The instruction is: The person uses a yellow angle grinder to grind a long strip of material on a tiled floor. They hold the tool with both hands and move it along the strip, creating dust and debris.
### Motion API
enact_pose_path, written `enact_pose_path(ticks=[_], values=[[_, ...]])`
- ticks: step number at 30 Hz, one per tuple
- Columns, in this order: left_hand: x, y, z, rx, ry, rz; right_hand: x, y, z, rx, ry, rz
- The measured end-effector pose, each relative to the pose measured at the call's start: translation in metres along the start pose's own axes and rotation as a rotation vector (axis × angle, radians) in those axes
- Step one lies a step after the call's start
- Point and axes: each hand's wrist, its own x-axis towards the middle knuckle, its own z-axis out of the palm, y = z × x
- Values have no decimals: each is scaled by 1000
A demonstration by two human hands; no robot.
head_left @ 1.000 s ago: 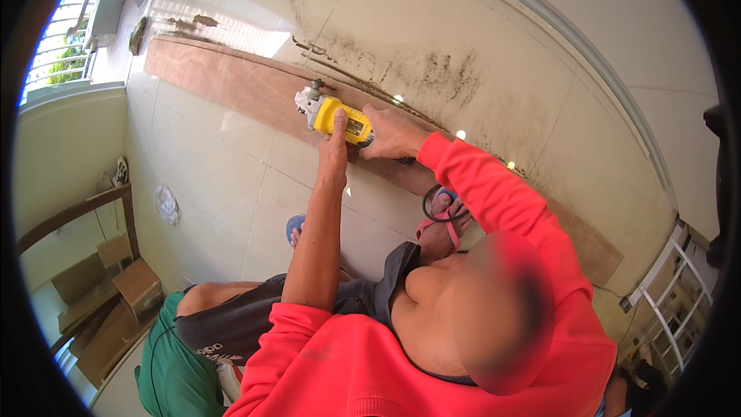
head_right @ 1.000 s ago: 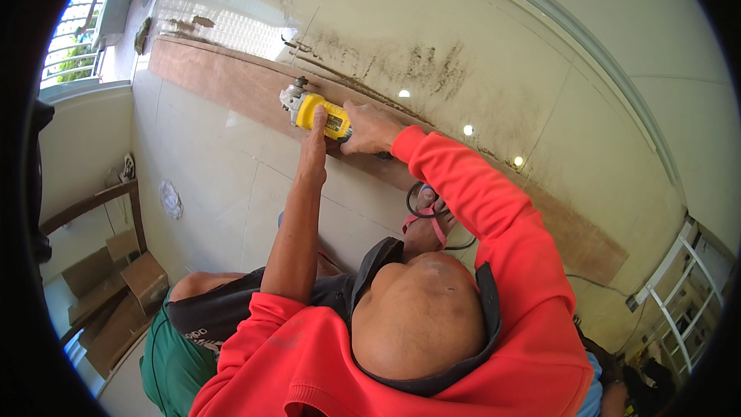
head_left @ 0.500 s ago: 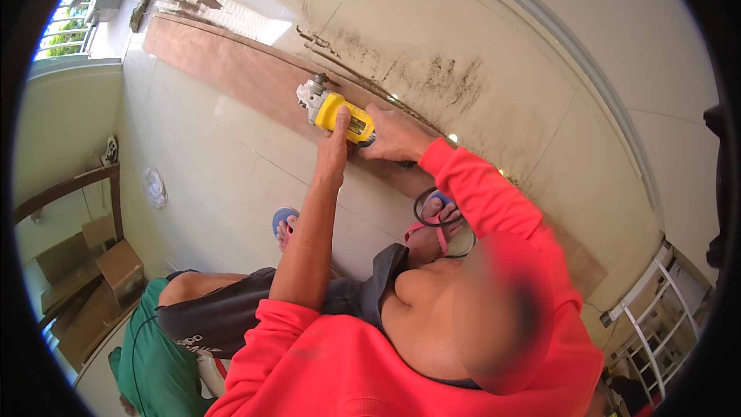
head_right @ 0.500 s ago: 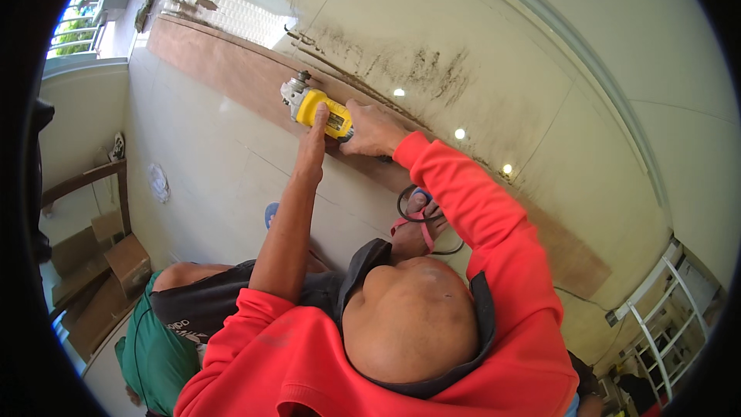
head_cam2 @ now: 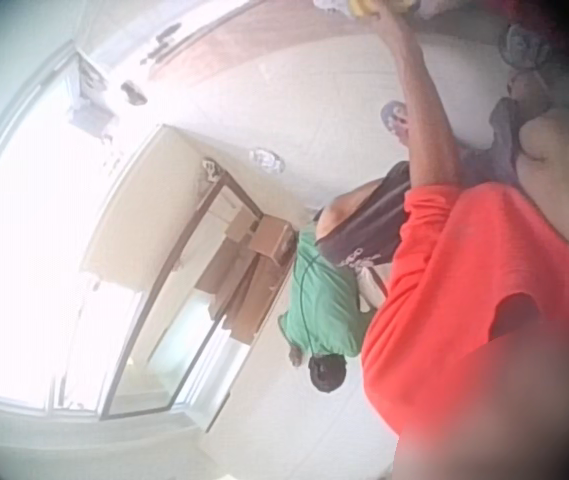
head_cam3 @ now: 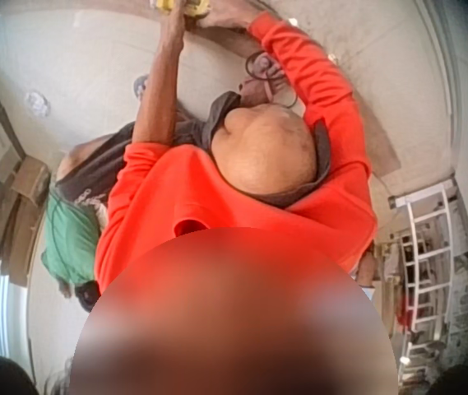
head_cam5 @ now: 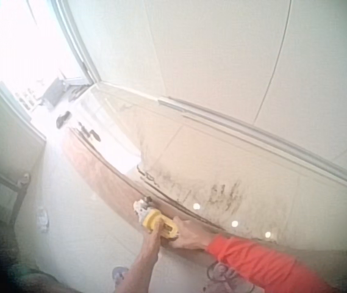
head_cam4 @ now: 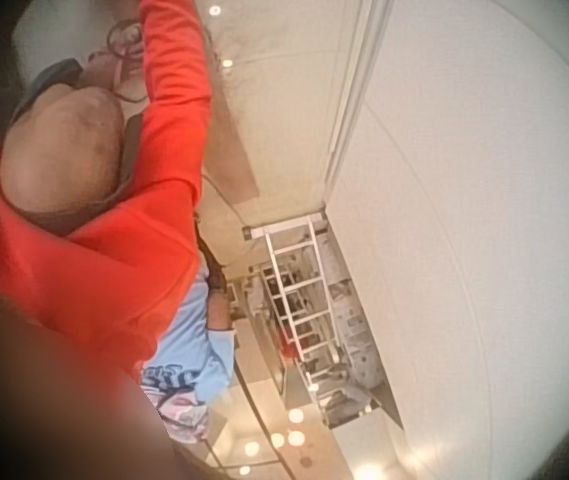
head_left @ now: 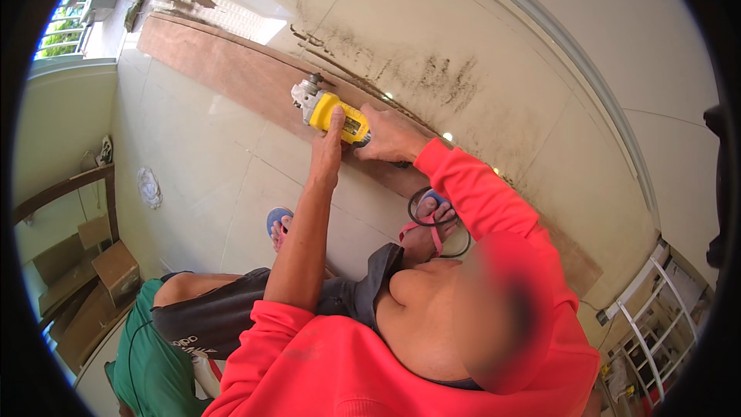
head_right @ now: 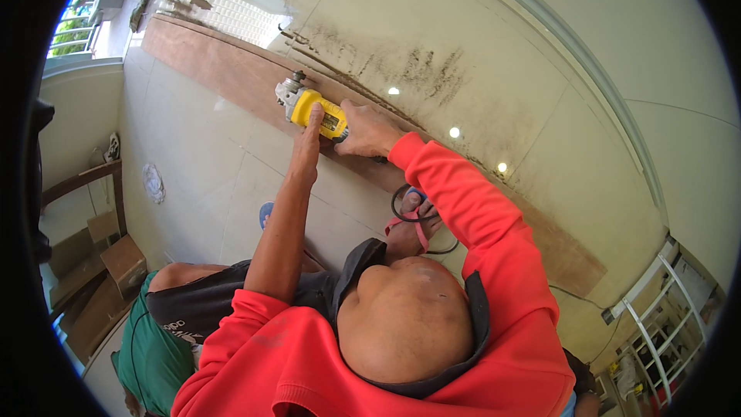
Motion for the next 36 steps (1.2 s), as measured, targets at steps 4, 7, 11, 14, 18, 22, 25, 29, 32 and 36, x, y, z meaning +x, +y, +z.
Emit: enact_pose_path(ticks=[4,7,11,14,18,22,25,29,32,36], values=[[1,-2,0,5,-6,-5,-1,-1,-1,0,-19,30],[1,-2,-1,17,-12,-8,-2,0,0,1,-26,44],[0,1,-1,42,-35,-20,-1,3,2,-3,-16,33],[-4,1,2,-1,-17,22,-2,6,6,17,17,1],[-4,1,1,13,-17,0,-3,9,8,44,30,-13],[-1,-1,1,16,-24,7,-2,9,7,25,34,-23],[-2,-2,2,8,-14,22,-3,7,5,10,15,-6],[-5,0,4,-3,-7,13,-5,4,2,-4,0,5],[-5,1,4,2,-12,16,-5,4,2,7,-7,8],[-5,0,4,6,-13,10,-5,7,4,10,12,-12]])
